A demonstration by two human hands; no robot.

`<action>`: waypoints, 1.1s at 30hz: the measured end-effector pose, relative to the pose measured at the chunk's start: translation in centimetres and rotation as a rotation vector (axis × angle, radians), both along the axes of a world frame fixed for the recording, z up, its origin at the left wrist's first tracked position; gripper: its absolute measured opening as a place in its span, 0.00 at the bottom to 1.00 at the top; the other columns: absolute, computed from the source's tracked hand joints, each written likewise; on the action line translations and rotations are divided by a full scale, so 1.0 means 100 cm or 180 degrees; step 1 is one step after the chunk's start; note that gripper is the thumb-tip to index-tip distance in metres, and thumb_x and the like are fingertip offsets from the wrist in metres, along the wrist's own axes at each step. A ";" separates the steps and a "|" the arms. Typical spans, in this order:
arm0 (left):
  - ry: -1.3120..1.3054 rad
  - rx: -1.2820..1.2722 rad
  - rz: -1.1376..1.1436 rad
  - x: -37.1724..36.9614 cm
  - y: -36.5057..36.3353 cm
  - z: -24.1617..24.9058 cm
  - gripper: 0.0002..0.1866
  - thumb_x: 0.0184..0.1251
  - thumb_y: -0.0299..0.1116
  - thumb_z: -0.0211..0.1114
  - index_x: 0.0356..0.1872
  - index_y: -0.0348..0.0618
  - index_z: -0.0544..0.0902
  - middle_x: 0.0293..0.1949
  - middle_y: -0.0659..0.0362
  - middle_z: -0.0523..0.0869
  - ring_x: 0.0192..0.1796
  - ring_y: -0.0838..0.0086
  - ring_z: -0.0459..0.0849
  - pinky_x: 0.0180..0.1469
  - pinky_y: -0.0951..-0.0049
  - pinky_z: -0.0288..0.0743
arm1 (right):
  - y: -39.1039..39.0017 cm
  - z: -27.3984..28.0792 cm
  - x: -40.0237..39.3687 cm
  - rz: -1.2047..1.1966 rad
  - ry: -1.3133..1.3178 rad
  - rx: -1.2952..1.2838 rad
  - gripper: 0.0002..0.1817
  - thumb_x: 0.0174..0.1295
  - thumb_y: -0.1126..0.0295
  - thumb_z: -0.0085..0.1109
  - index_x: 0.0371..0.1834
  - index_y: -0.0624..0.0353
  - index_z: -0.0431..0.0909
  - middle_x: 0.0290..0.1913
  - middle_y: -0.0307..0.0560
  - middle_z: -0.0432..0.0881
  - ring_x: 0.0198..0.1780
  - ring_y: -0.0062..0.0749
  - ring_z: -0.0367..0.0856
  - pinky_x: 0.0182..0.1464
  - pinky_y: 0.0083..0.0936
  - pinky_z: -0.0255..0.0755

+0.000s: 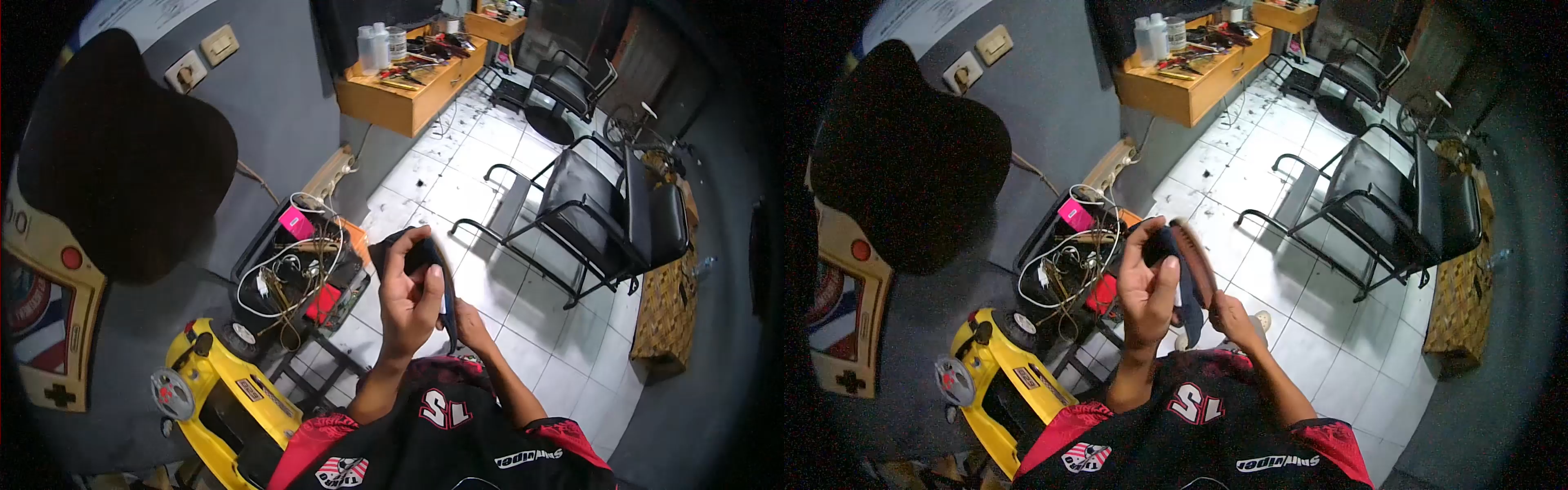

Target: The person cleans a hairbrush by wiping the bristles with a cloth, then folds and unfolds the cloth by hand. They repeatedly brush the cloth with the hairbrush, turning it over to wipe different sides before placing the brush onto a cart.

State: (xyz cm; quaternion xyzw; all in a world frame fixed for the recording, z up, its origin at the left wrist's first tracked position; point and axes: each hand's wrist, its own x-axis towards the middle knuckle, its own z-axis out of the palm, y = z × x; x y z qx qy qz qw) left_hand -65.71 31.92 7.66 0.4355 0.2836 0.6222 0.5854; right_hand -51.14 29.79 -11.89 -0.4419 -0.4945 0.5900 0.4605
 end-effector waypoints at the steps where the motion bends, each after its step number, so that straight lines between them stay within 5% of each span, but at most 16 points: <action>1: 0.0042 0.0166 0.0117 0.000 -0.001 0.005 0.25 0.64 0.22 0.53 0.62 0.33 0.60 0.42 0.61 0.75 0.37 0.86 0.72 0.43 0.88 0.67 | 0.000 -0.031 0.010 0.0212 -0.0371 -0.0434 0.29 0.69 0.44 0.33 0.26 0.59 0.70 0.14 0.34 0.64 0.15 0.21 0.62 0.17 0.21 0.55; 3: -0.0132 0.0082 -0.0044 0.002 -0.004 0.018 0.25 0.62 0.21 0.54 0.61 0.32 0.62 0.42 0.62 0.75 0.37 0.86 0.71 0.42 0.88 0.66 | -0.009 -0.151 0.043 0.0569 -0.2175 -0.0375 0.28 0.69 0.47 0.35 0.35 0.63 0.76 0.19 0.46 0.76 0.18 0.36 0.74 0.21 0.31 0.66; 5: -0.0196 0.0111 -0.0120 0.004 -0.005 0.025 0.26 0.62 0.20 0.54 0.62 0.34 0.61 0.38 0.64 0.75 0.33 0.89 0.69 0.36 0.89 0.63 | -0.034 -0.143 0.060 0.1397 -0.4279 -0.0214 0.28 0.67 0.46 0.36 0.40 0.59 0.79 0.29 0.57 0.82 0.30 0.51 0.81 0.33 0.39 0.73; 8: -0.0302 0.0196 -0.0357 0.010 -0.003 0.023 0.24 0.60 0.21 0.55 0.60 0.35 0.65 0.39 0.65 0.76 0.34 0.88 0.71 0.38 0.88 0.65 | -0.091 -0.223 0.106 0.0344 -0.3819 -0.0546 0.29 0.66 0.44 0.35 0.36 0.55 0.82 0.32 0.59 0.82 0.36 0.56 0.81 0.41 0.42 0.73; 10: 0.0072 0.0258 -0.0674 0.012 0.002 0.021 0.22 0.61 0.21 0.56 0.57 0.35 0.68 0.38 0.62 0.77 0.37 0.85 0.75 0.41 0.86 0.68 | -0.093 -0.184 0.110 0.0281 -0.3676 -0.1231 0.31 0.66 0.45 0.35 0.35 0.58 0.82 0.32 0.62 0.81 0.37 0.58 0.80 0.42 0.42 0.72; 12: 0.0065 -0.0005 -0.1103 0.026 0.006 0.025 0.19 0.57 0.26 0.59 0.51 0.35 0.72 0.34 0.63 0.78 0.34 0.84 0.74 0.39 0.84 0.68 | -0.080 -0.077 0.105 -0.0186 -0.3188 -0.2157 0.34 0.66 0.43 0.34 0.34 0.65 0.81 0.34 0.67 0.79 0.40 0.61 0.79 0.45 0.43 0.71; 13: 0.0057 -0.0237 -0.1146 0.038 0.006 0.021 0.18 0.54 0.30 0.62 0.46 0.37 0.77 0.33 0.66 0.77 0.34 0.86 0.71 0.38 0.85 0.65 | -0.089 -0.087 0.112 -0.0795 -0.2621 -0.1412 0.36 0.67 0.43 0.33 0.27 0.67 0.78 0.24 0.60 0.79 0.26 0.50 0.78 0.31 0.38 0.71; 15: 0.0288 -0.0061 -0.1095 0.062 0.001 0.012 0.11 0.60 0.26 0.61 0.43 0.37 0.78 0.30 0.68 0.76 0.32 0.88 0.71 0.35 0.87 0.64 | -0.079 0.005 0.099 -0.1237 -0.0677 -0.1569 0.32 0.68 0.41 0.32 0.25 0.60 0.71 0.16 0.40 0.68 0.15 0.28 0.65 0.19 0.24 0.59; 19: 0.1362 0.0494 -0.1073 0.093 -0.007 -0.008 0.08 0.63 0.23 0.61 0.42 0.35 0.78 0.34 0.66 0.77 0.36 0.86 0.74 0.39 0.85 0.67 | -0.088 0.097 0.081 -0.1226 0.1387 -0.0931 0.30 0.65 0.37 0.34 0.29 0.55 0.67 0.17 0.29 0.58 0.16 0.14 0.54 0.17 0.16 0.48; 21: 0.1406 0.0754 -0.1011 0.113 -0.010 -0.016 0.08 0.63 0.23 0.61 0.42 0.35 0.78 0.35 0.65 0.78 0.38 0.85 0.74 0.40 0.85 0.68 | -0.087 0.112 0.074 -0.1405 0.0619 -0.0618 0.30 0.66 0.37 0.33 0.30 0.55 0.68 0.17 0.29 0.59 0.16 0.13 0.55 0.17 0.16 0.48; 23: 0.1209 0.0490 -0.1035 0.130 -0.021 -0.002 0.07 0.64 0.21 0.59 0.42 0.34 0.77 0.37 0.64 0.79 0.40 0.84 0.76 0.44 0.84 0.69 | -0.085 0.059 0.094 -0.1295 0.0652 -0.0682 0.30 0.68 0.40 0.32 0.32 0.58 0.69 0.18 0.32 0.64 0.17 0.16 0.60 0.18 0.16 0.53; 25: 0.0646 0.0583 -0.0924 0.150 -0.031 0.007 0.06 0.63 0.22 0.60 0.40 0.36 0.79 0.35 0.63 0.77 0.36 0.83 0.75 0.38 0.85 0.68 | -0.087 -0.009 0.121 -0.1267 -0.0372 -0.0572 0.29 0.70 0.43 0.32 0.35 0.60 0.70 0.18 0.37 0.66 0.19 0.20 0.64 0.20 0.20 0.59; 28: 0.0224 0.0817 -0.0556 0.170 -0.053 0.029 0.08 0.61 0.23 0.63 0.40 0.33 0.77 0.35 0.60 0.78 0.37 0.81 0.76 0.41 0.83 0.70 | -0.133 -0.137 0.181 -0.0439 -0.2976 0.0087 0.15 0.66 0.64 0.39 0.45 0.61 0.74 0.27 0.57 0.80 0.30 0.51 0.80 0.33 0.43 0.72; 29: -0.0067 0.0856 -0.0468 0.176 -0.060 0.032 0.10 0.60 0.26 0.65 0.39 0.32 0.76 0.35 0.59 0.78 0.37 0.80 0.76 0.42 0.82 0.71 | -0.147 -0.117 0.198 0.0718 -0.3291 -0.1339 0.17 0.62 0.66 0.41 0.49 0.56 0.76 0.37 0.62 0.81 0.39 0.57 0.80 0.40 0.47 0.73; 31: -0.0490 0.1276 -0.0506 0.183 -0.060 0.024 0.13 0.61 0.33 0.65 0.36 0.31 0.75 0.34 0.58 0.77 0.35 0.79 0.76 0.41 0.80 0.71 | -0.202 -0.194 0.231 0.0817 -0.3669 -0.2175 0.18 0.63 0.62 0.40 0.51 0.51 0.76 0.43 0.63 0.80 0.43 0.56 0.80 0.45 0.46 0.74; 33: -0.0244 0.1089 -0.0523 0.196 -0.070 0.034 0.09 0.64 0.32 0.60 0.36 0.35 0.76 0.30 0.62 0.75 0.31 0.83 0.71 0.35 0.86 0.64 | -0.228 -0.157 0.248 0.0428 -0.3348 -0.2556 0.20 0.64 0.58 0.39 0.53 0.50 0.76 0.46 0.63 0.79 0.46 0.57 0.79 0.50 0.46 0.72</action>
